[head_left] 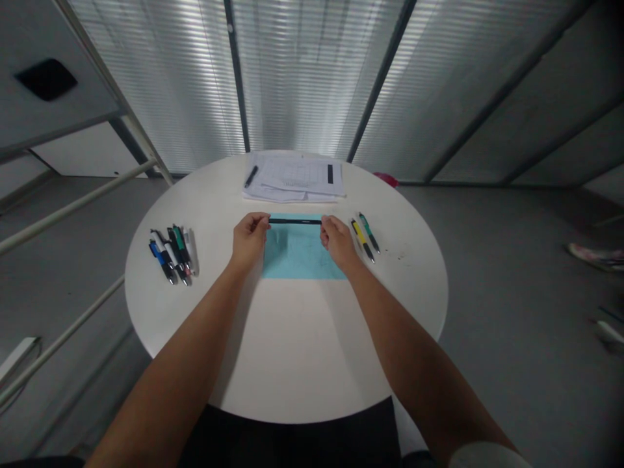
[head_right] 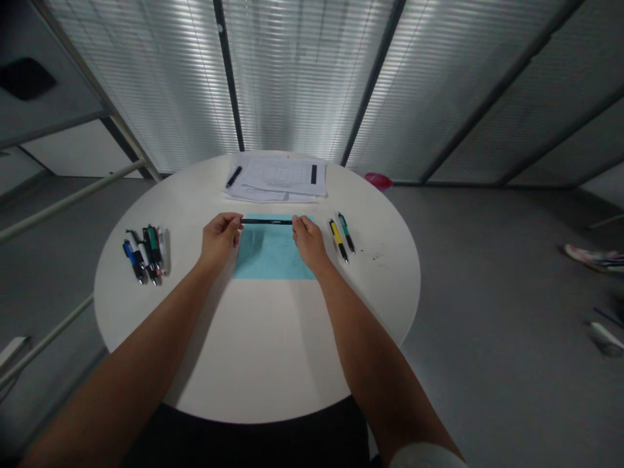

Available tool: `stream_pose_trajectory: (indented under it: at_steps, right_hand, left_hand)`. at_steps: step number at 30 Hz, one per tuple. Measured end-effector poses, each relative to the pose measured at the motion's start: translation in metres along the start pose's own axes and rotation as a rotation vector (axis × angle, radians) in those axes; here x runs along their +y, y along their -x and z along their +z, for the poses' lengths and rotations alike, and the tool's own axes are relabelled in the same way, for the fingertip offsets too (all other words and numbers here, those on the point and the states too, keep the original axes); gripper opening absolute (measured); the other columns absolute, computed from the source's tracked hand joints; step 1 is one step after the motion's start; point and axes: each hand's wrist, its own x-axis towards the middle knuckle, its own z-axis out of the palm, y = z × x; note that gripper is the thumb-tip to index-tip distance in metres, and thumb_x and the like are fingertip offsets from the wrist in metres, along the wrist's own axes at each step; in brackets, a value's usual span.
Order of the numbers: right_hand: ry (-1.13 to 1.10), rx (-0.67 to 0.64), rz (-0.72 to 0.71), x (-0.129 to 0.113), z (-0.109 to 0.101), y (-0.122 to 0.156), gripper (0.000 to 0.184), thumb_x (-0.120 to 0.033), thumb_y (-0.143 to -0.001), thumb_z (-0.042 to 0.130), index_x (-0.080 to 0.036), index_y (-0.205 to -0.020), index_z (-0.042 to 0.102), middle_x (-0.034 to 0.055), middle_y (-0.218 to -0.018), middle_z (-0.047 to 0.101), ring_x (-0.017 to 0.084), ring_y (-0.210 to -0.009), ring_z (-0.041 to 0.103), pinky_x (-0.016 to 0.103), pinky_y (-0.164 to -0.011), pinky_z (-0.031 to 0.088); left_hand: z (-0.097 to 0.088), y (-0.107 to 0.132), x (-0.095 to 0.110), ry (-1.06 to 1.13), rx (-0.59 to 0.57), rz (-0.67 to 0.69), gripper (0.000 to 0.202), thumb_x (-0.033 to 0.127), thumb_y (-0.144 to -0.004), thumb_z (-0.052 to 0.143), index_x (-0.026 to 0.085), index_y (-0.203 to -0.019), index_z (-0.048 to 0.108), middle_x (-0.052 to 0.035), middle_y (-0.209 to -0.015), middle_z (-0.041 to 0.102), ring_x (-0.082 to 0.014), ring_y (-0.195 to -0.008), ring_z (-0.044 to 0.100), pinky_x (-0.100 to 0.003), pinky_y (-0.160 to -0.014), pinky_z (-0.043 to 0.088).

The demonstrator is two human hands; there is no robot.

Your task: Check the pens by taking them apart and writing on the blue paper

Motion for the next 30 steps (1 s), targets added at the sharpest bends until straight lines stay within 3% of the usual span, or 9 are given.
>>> stream_pose_trajectory:
  at_steps: [22, 30]
  right_hand:
    - [0.131, 0.031, -0.106, 0.011, -0.005, -0.003, 0.039, -0.058, -0.087, 0.047, -0.023, -0.071, 0.045, -0.0061, -0.051, 0.042, 0.009, -0.047, 0.035, 0.023, -0.046, 0.028]
    - [0.103, 0.025, -0.125, 0.014, -0.007, -0.006, 0.030, -0.047, -0.088, 0.052, -0.022, -0.071, 0.048, -0.0063, -0.052, 0.044, 0.008, -0.047, 0.036, 0.021, -0.046, 0.028]
  left_hand:
    - [0.001, -0.001, -0.001, 0.010, 0.023, -0.040, 0.023, 0.038, -0.080, 0.060, 0.017, -0.088, 0.064, 0.0012, -0.065, 0.057, -0.0063, -0.044, 0.043, -0.021, -0.041, 0.034]
    - [0.001, -0.003, -0.005, 0.045, 0.007, -0.034, 0.023, 0.037, -0.079, 0.062, 0.016, -0.088, 0.064, 0.0023, -0.062, 0.055, -0.0062, -0.042, 0.042, -0.020, -0.039, 0.031]
